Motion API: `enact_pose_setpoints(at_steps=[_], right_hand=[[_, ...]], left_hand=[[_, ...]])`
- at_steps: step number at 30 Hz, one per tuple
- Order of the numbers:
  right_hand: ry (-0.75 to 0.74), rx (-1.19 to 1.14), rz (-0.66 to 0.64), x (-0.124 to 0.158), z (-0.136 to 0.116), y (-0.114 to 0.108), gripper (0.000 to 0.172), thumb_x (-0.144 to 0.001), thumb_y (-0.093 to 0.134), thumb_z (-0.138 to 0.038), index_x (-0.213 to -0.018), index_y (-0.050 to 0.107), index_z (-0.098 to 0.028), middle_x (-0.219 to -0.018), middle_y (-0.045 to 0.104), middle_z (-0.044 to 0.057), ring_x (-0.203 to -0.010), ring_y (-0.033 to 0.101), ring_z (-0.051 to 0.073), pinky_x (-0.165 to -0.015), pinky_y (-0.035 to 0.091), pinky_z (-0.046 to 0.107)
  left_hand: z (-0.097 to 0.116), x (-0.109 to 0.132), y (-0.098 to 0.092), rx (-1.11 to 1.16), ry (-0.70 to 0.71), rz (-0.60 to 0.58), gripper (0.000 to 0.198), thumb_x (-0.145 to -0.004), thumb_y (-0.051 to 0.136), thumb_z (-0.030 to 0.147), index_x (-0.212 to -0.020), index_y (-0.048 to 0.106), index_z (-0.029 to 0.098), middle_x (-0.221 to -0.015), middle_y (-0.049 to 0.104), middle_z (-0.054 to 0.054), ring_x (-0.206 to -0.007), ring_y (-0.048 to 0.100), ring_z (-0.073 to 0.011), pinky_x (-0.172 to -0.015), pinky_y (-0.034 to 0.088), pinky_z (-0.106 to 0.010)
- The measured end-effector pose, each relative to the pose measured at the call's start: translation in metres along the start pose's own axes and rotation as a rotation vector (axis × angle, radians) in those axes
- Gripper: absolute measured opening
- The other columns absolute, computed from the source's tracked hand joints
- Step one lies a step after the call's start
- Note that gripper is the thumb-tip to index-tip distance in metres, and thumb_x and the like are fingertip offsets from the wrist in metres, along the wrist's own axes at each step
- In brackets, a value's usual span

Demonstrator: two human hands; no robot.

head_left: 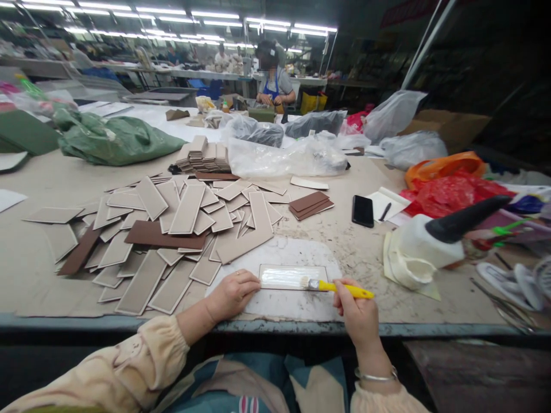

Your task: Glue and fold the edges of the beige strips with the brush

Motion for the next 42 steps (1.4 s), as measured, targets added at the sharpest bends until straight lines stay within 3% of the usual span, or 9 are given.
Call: enact_pose_setpoints(at_steps=[14,19,24,28,34,39,42], right_hand=[[-0.007,0.055,0.189,-0.003,0.010,-0.046,0.042,-0.078,0.058,-0.058,-0.079,0.059,-0.016,-0.047,0.049,-0.004,-0.037,0.044,0.011,-0.037,0.035,0.023],[-0.005,-0.134,0.200,-0.007,0.013,-0.038,0.046,-0.076,0.060,-0.060,-0.085,0.058,-0.015,-0.049,0.050,-0.004,-0.038,0.042,0.010,-0.035,0.033,0.022],[-0.001,-0.002,0.109,-0.012,0.012,-0.024,0.047,-0.078,0.055,-0.063,-0.083,0.058,-0.016,-0.049,0.052,-0.003,-0.040,0.045,0.011,-0.038,0.037,0.023],[0.013,0.042,0.211,-0.008,0.013,-0.038,0.046,-0.077,0.058,-0.061,-0.083,0.060,-0.015,-0.048,0.050,-0.003,-0.038,0.044,0.011,-0.037,0.036,0.024],[-0.010,-0.217,0.375,-0.009,0.023,-0.054,0.037,-0.075,0.063,-0.050,-0.090,0.061,-0.017,-0.057,0.054,-0.003,-0.047,0.048,0.012,-0.042,0.037,0.023],[-0.106,-0.252,0.414,-0.009,0.021,-0.053,0.036,-0.078,0.062,-0.051,-0.094,0.059,-0.019,-0.066,0.058,-0.001,-0.052,0.050,0.013,-0.051,0.043,0.027],[-0.157,-0.150,0.394,-0.004,0.012,-0.049,0.036,-0.082,0.057,-0.052,-0.097,0.058,-0.019,-0.070,0.059,0.000,-0.052,0.049,0.013,-0.054,0.043,0.029]], left_hand=[[0.000,0.000,0.000,-0.016,0.008,0.005,0.017,-0.089,0.051,0.012,-0.094,0.067,0.017,-0.090,0.067,-0.009,-0.086,0.062,-0.0171,-0.078,0.053,-0.032],[-0.001,0.001,0.001,-0.008,0.001,-0.006,0.018,-0.089,0.051,0.012,-0.095,0.067,0.017,-0.092,0.067,-0.009,-0.087,0.061,-0.0172,-0.079,0.053,-0.032],[-0.001,0.000,0.001,-0.008,0.003,0.000,0.016,-0.088,0.052,0.011,-0.093,0.066,0.017,-0.091,0.067,-0.008,-0.087,0.061,-0.0170,-0.079,0.052,-0.032],[0.001,-0.001,-0.001,-0.014,-0.004,-0.011,0.018,-0.088,0.050,0.011,-0.092,0.066,0.017,-0.090,0.067,-0.008,-0.086,0.061,-0.0172,-0.079,0.052,-0.032],[0.005,-0.003,-0.003,-0.014,-0.047,-0.020,0.016,-0.088,0.051,0.013,-0.091,0.066,0.018,-0.090,0.066,-0.007,-0.086,0.061,-0.0167,-0.079,0.052,-0.031],[-0.022,-0.012,-0.029,-0.230,-0.215,0.111,0.024,-0.086,0.058,0.021,-0.109,0.062,0.018,-0.111,0.063,-0.011,-0.102,0.057,-0.0233,-0.091,0.049,-0.041],[-0.051,-0.024,-0.043,-0.447,-0.358,0.026,0.035,-0.078,0.068,0.026,-0.112,0.061,0.019,-0.120,0.059,-0.014,-0.111,0.052,-0.0310,-0.092,0.045,-0.049]])
Point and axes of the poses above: each hand's wrist, its own x-axis away from the middle knuckle, its own y-axis out of the palm, z = x × y, the point moved 7 cm from there along -x, towards the middle knuckle
